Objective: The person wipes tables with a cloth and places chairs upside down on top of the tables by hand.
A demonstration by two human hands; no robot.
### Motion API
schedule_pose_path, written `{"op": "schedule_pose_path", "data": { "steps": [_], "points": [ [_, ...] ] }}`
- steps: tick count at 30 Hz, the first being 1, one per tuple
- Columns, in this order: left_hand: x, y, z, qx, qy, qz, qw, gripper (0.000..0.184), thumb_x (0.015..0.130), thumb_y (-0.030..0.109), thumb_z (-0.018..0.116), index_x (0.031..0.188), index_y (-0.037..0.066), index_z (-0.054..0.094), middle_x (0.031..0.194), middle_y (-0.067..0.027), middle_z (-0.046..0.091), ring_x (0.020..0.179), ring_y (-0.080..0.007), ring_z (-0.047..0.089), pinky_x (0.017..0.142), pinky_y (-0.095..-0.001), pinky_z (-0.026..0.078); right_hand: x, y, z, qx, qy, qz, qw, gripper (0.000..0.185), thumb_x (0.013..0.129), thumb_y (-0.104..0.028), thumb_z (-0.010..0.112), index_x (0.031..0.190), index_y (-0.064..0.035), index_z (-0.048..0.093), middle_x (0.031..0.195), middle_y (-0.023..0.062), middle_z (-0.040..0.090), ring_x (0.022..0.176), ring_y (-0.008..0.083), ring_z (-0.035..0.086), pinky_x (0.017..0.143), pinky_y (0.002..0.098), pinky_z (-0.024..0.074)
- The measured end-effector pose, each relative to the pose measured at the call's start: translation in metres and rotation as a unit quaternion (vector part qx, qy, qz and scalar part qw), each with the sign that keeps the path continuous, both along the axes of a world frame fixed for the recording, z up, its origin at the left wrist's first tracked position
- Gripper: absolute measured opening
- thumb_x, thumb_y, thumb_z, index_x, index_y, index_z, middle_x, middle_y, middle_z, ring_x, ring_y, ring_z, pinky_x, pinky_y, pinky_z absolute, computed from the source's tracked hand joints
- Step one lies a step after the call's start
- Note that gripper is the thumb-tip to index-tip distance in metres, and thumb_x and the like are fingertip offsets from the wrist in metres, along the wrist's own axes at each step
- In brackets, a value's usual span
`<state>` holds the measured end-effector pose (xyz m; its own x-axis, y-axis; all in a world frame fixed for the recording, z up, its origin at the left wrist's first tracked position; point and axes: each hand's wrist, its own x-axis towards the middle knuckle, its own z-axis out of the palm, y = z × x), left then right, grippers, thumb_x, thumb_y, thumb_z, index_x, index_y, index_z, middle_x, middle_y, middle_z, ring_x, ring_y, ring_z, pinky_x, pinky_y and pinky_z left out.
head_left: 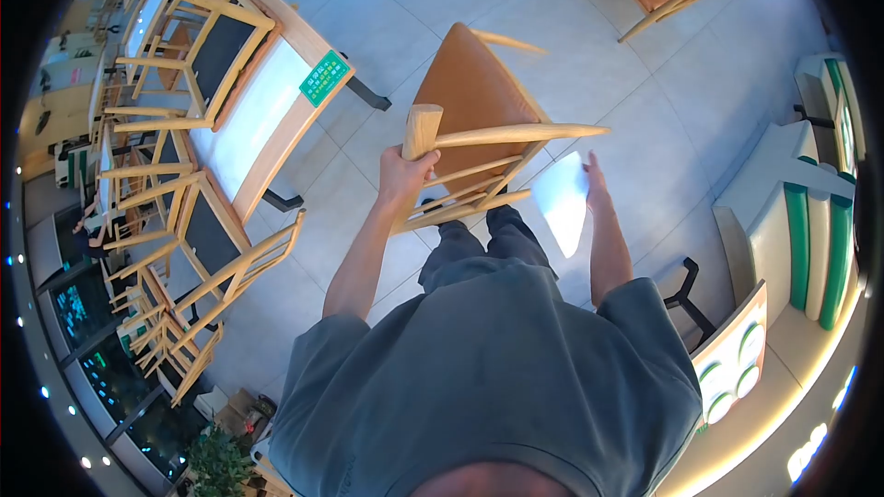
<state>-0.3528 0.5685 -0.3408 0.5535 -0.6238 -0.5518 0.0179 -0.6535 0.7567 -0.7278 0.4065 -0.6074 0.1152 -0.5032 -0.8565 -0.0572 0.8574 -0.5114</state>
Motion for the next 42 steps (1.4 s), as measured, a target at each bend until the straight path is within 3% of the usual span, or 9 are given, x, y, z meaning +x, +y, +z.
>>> {"op": "schedule_pose_path", "data": {
  "steps": [8, 11, 15, 25, 29, 35, 37, 40, 42],
  "points": [
    [-0.004, 0.044, 0.090, -0.096, -0.020, -0.073, 0.992, 0.020, 0.077, 0.016, 0.073, 0.074, -0.002, 0.064, 0.062, -0.0049, 0.062, 0.054, -0.0101, 0.057, 0.052, -0.0252, 0.045, 0.003, -0.054, 0.066, -0.119, -0.271, -0.258, 0.920, 0.075, 0.084, -0.068, 0.048, 0.124, -0.0044, 0.054, 0.112, 0.0151, 0.064, 0.093, 0.0304, 0.064, 0.081, 0.0428, 0.0537],
    [0.002, 0.063, 0.097, -0.140, -0.017, -0.050, 0.989, 0.018, 0.077, 0.014, 0.073, 0.072, -0.001, 0.064, 0.063, -0.0045, 0.062, 0.055, -0.0099, 0.058, 0.051, -0.0254, 0.045, 0.007, -0.039, 0.099, -0.164, -0.297, -0.291, 0.895, 0.049, 0.088, -0.058, 0.049, 0.090, -0.0104, 0.063, 0.081, 0.0079, 0.063, 0.077, 0.0289, 0.063, 0.068, 0.0432, 0.0532],
    [0.032, 0.094, 0.060, -0.186, 0.027, 0.009, 0.982, 0.013, 0.076, 0.009, 0.072, 0.076, 0.000, 0.063, 0.062, -0.0059, 0.061, 0.054, -0.0119, 0.058, 0.049, -0.0266, 0.046, 0.075, -0.053, 0.222, -0.188, -0.248, -0.323, 0.894, 0.034, 0.087, -0.044, 0.050, 0.076, -0.0120, 0.053, 0.069, 0.0070, 0.055, 0.069, 0.0265, 0.060, 0.063, 0.0430, 0.0522],
    [0.029, 0.131, -0.089, -0.284, 0.311, 0.237, 0.875, 0.013, 0.083, 0.018, 0.059, 0.082, 0.008, 0.051, 0.066, -0.0066, 0.052, 0.061, -0.0197, 0.054, 0.060, -0.0347, 0.048, 0.152, -0.130, 0.320, -0.406, -0.094, -0.222, 0.881, 0.023, 0.078, -0.021, 0.062, 0.068, -0.0007, 0.058, 0.062, 0.0084, 0.059, 0.051, 0.0156, 0.055, 0.046, 0.0281, 0.0434],
    [0.024, 0.125, -0.115, -0.250, 0.348, 0.215, 0.877, 0.030, 0.086, 0.017, 0.058, 0.112, 0.004, 0.052, 0.088, -0.0097, 0.059, 0.082, -0.0216, 0.060, 0.075, -0.0367, 0.049, 0.181, -0.097, 0.370, -0.491, -0.106, -0.196, 0.842, 0.017, 0.078, -0.016, 0.061, 0.073, -0.0001, 0.060, 0.064, 0.0086, 0.060, 0.050, 0.0145, 0.053, 0.045, 0.0260, 0.0412],
    [0.047, 0.048, -0.026, -0.287, -0.037, 0.216, 0.932, 0.070, 0.092, 0.041, 0.048, 0.147, 0.006, 0.023, 0.136, -0.0187, 0.047, 0.134, -0.0262, 0.034, 0.113, -0.0407, 0.018, 0.210, -0.037, 0.376, -0.571, -0.156, -0.112, 0.798, 0.005, 0.077, -0.005, 0.060, 0.079, -0.0026, 0.056, 0.064, 0.0076, 0.058, 0.057, 0.0145, 0.058, 0.053, 0.0287, 0.0459],
    [0.028, -0.013, 0.068, -0.336, -0.099, 0.059, 0.935, 0.062, 0.087, 0.027, 0.057, 0.141, 0.004, 0.035, 0.139, -0.0152, 0.045, 0.130, -0.0244, 0.041, 0.105, -0.0388, 0.034, 0.213, -0.018, 0.374, -0.564, -0.168, -0.092, 0.803, 0.005, 0.078, -0.004, 0.062, 0.078, -0.0008, 0.059, 0.063, 0.0036, 0.060, 0.057, 0.0104, 0.057, 0.053, 0.0255, 0.0451],
    [-0.026, -0.096, 0.166, -0.466, -0.152, -0.240, 0.838, 0.070, 0.078, 0.036, 0.068, 0.133, 0.000, 0.044, 0.130, -0.0176, 0.052, 0.127, -0.0246, 0.044, 0.106, -0.0380, 0.030, 0.207, -0.001, 0.376, -0.589, -0.132, -0.048, 0.796, 0.007, 0.078, -0.005, 0.063, 0.080, 0.0001, 0.060, 0.064, 0.0037, 0.061, 0.059, 0.0101, 0.058, 0.054, 0.0262, 0.0460],
    [-0.085, -0.129, 0.218, -0.444, -0.103, -0.277, 0.846, 0.056, 0.076, 0.034, 0.074, 0.116, 0.000, 0.053, 0.105, -0.0129, 0.060, 0.104, -0.0177, 0.054, 0.092, -0.0332, 0.040, 0.202, 0.003, 0.377, -0.619, -0.121, -0.029, 0.775, 0.009, 0.078, -0.007, 0.064, 0.080, 0.0008, 0.060, 0.064, 0.0041, 0.062, 0.060, 0.0102, 0.058, 0.054, 0.0268, 0.0466]
  ]
}}
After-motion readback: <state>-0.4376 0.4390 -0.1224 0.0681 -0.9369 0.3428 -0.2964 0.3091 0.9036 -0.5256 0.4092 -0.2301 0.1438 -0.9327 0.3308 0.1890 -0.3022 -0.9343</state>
